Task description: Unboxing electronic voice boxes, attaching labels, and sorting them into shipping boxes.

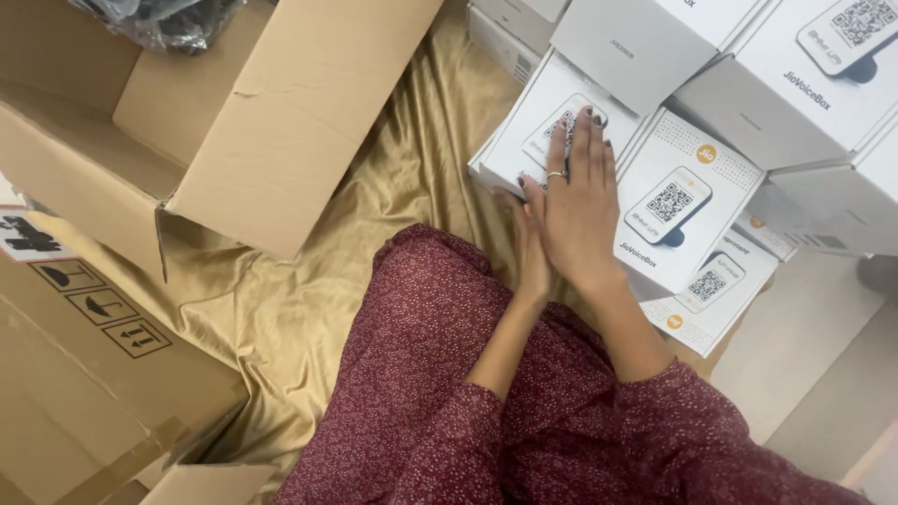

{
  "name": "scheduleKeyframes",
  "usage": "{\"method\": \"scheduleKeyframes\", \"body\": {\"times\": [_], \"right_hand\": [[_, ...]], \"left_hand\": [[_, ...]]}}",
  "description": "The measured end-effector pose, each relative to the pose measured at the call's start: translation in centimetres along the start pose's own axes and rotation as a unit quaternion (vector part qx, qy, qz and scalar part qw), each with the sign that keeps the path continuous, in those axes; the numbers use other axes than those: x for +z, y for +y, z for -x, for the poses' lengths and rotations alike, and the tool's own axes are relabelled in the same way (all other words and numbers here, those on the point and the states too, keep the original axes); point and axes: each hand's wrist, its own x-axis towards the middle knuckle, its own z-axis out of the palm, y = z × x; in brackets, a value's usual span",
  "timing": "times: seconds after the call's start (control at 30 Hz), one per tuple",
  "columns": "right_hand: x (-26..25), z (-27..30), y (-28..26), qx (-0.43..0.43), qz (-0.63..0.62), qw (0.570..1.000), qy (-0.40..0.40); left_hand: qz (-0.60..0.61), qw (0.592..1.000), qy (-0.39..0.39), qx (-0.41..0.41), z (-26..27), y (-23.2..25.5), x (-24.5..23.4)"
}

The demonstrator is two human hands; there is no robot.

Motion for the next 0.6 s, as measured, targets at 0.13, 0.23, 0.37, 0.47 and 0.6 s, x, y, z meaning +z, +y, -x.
{"method": "scheduleKeyframes", "body": {"times": [0.13,0.23,0.37,0.47,0.6], "right_hand": [[-0.5,-1.5,0.0,0.008,0.03,0.998,-0.054],[0.2,-1.7,0.1,0.003,0.054,0.998,-0.042],[0.8,-1.1,0.2,-0.003,0.06,0.998,-0.017],[1.1,-1.2,0.4,0.0,0.042,0.999,-0.022],[-0.6,-1.1,-0.8,-0.008,0.019,0.999,-0.039]], "left_hand": [[-0.127,0.991,-0.006,0.035,-1.5,-2.3,-1.1],[-0.289,0.953,0.008,0.093,-2.6,-4.2,-1.9],[-0.276,0.942,-0.009,0.19,-2.5,-3.8,-3.2],[-0.216,0.965,-0.001,0.149,-2.5,-1.1,-5.3],[-0.211,0.976,0.016,0.052,-1.0,4.4,-7.6]]}}
